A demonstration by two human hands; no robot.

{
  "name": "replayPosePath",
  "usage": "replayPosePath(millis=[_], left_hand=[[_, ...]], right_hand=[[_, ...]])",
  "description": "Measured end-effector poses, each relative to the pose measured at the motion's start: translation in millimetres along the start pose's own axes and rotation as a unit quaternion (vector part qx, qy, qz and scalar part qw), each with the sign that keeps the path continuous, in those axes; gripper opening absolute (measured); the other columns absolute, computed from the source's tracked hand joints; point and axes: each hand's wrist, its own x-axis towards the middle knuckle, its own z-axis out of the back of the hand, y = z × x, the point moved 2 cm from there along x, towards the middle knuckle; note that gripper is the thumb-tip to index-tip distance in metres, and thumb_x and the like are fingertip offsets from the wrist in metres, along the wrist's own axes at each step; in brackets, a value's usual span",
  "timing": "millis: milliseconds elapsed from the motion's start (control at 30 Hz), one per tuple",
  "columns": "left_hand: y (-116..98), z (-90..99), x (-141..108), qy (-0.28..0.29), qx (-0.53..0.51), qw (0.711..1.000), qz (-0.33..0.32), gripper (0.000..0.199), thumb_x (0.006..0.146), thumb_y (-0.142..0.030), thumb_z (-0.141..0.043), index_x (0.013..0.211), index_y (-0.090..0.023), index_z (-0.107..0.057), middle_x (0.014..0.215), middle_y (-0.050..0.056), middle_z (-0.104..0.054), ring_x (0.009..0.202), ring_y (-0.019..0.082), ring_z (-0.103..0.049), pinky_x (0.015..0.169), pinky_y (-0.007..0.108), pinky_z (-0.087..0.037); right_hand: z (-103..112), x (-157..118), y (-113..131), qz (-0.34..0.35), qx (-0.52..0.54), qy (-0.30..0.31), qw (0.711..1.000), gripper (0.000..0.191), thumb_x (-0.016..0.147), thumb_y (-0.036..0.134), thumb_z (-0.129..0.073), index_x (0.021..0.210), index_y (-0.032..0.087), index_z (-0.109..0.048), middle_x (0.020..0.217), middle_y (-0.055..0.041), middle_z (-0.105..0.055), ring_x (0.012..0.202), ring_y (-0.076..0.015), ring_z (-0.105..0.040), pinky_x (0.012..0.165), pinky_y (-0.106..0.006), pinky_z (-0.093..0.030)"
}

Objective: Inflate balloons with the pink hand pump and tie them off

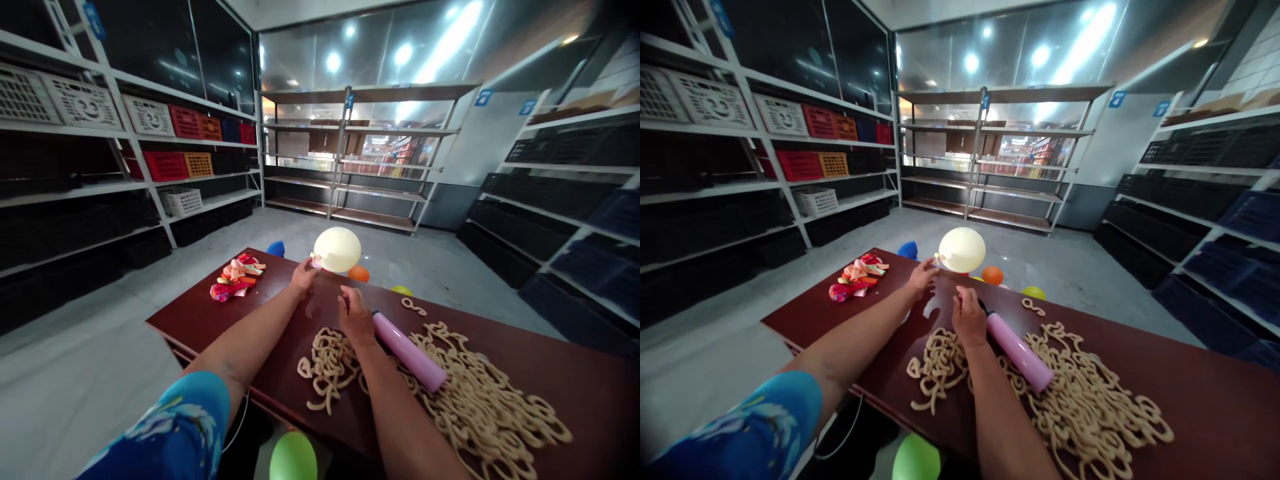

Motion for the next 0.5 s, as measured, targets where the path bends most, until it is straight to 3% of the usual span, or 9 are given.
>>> replayPosePath(millis=[67, 167, 267, 367, 500], left_hand=[[-10, 27.0, 5, -0.042, 0.182, 0.980, -0.075, 0.045, 0.071, -0.021, -0.060, 0.115, -0.015, -0.058, 0.110, 0.013, -0.059, 0.094, 0.022, -0.056, 0.083, 0.034, -0.042], [-30, 71.4, 11, -0.101, 0.396, 0.895, -0.177, 0.034, 0.072, -0.019, -0.055, 0.104, -0.013, -0.064, 0.113, 0.016, -0.058, 0.107, 0.027, -0.049, 0.096, 0.038, -0.032], [-49, 116.1, 19, -0.151, 0.507, 0.830, -0.175, 0.029, 0.073, -0.018, -0.053, 0.099, -0.012, -0.065, 0.113, 0.019, -0.056, 0.111, 0.031, -0.044, 0.095, 0.041, -0.031], [-60, 154.8, 28, -0.183, 0.528, 0.824, -0.090, 0.016, 0.068, -0.021, -0.062, 0.078, -0.009, -0.064, 0.098, 0.022, -0.061, 0.109, 0.036, -0.044, 0.085, 0.042, -0.037], [-51, 186.8, 39, -0.184, 0.470, 0.862, 0.047, 0.018, 0.059, -0.027, -0.071, 0.059, -0.014, -0.059, 0.073, 0.018, -0.063, 0.091, 0.035, -0.055, 0.066, 0.037, -0.042]], right_hand=[[-1, 0, -1, -0.009, -0.004, 0.002, 1.000, 0.026, 0.087, 0.024, -0.038, 0.107, 0.019, -0.053, 0.094, -0.0080, -0.058, 0.087, -0.0193, -0.057, 0.074, -0.033, -0.048], [-1, -1, 0, -0.016, -0.009, 0.007, 1.000, 0.025, 0.086, 0.024, -0.040, 0.106, 0.020, -0.054, 0.094, -0.0075, -0.058, 0.084, -0.0197, -0.058, 0.072, -0.033, -0.049], [-2, -1, 1, -0.008, -0.006, 0.008, 1.000, 0.025, 0.086, 0.023, -0.040, 0.106, 0.020, -0.054, 0.095, -0.0073, -0.059, 0.081, -0.0191, -0.058, 0.070, -0.032, -0.048], [-2, -1, 2, 0.002, -0.004, 0.005, 1.000, 0.023, 0.086, 0.023, -0.040, 0.104, 0.019, -0.055, 0.094, -0.0076, -0.060, 0.079, -0.0183, -0.059, 0.068, -0.031, -0.048], [0, -1, 4, 0.003, -0.017, 0.007, 1.000, 0.022, 0.086, 0.021, -0.041, 0.102, 0.019, -0.056, 0.092, -0.0070, -0.060, 0.078, -0.0173, -0.059, 0.067, -0.028, -0.048]])
